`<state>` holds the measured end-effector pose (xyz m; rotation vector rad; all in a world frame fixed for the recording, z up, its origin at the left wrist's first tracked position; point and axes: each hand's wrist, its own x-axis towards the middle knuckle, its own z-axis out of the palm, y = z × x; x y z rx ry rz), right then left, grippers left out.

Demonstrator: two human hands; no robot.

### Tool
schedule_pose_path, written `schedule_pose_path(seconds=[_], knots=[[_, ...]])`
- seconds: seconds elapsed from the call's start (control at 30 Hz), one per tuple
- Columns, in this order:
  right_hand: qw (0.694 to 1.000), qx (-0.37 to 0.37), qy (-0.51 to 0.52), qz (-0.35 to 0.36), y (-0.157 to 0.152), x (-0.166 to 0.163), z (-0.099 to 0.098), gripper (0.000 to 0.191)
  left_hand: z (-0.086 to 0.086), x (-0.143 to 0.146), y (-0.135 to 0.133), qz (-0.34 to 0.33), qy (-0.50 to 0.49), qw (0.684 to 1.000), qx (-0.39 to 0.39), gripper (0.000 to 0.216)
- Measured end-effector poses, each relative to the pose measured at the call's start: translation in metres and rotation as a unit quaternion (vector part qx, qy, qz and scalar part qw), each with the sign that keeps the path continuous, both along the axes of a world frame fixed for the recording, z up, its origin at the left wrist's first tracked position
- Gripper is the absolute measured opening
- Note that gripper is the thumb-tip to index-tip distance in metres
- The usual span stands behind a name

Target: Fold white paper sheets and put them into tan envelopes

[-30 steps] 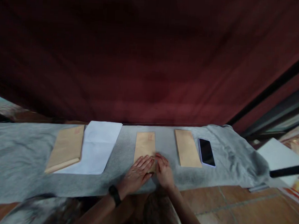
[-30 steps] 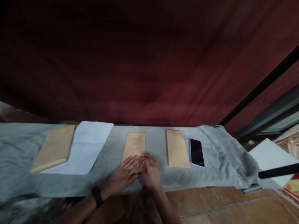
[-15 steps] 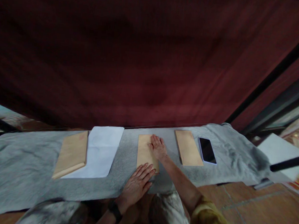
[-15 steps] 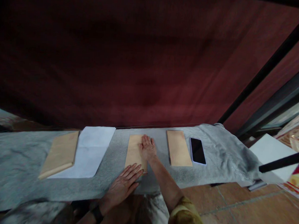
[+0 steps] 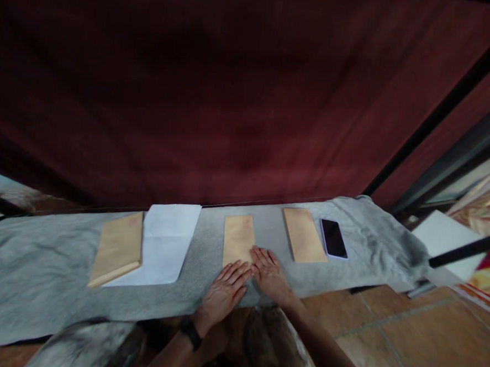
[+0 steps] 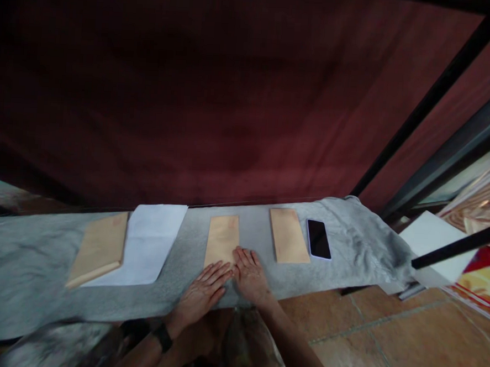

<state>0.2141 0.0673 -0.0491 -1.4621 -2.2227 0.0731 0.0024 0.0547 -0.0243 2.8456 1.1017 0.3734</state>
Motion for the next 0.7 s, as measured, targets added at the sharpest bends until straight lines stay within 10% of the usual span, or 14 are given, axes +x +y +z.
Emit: schedule_pose_path(seconds=[0.7], knots=[[0.995,-0.038,0.091,-0.020,-0.021,0.009,0.019,0.030,-0.026,0.047,0.140,0.108,-0.008,0.994,0.023,0.052]])
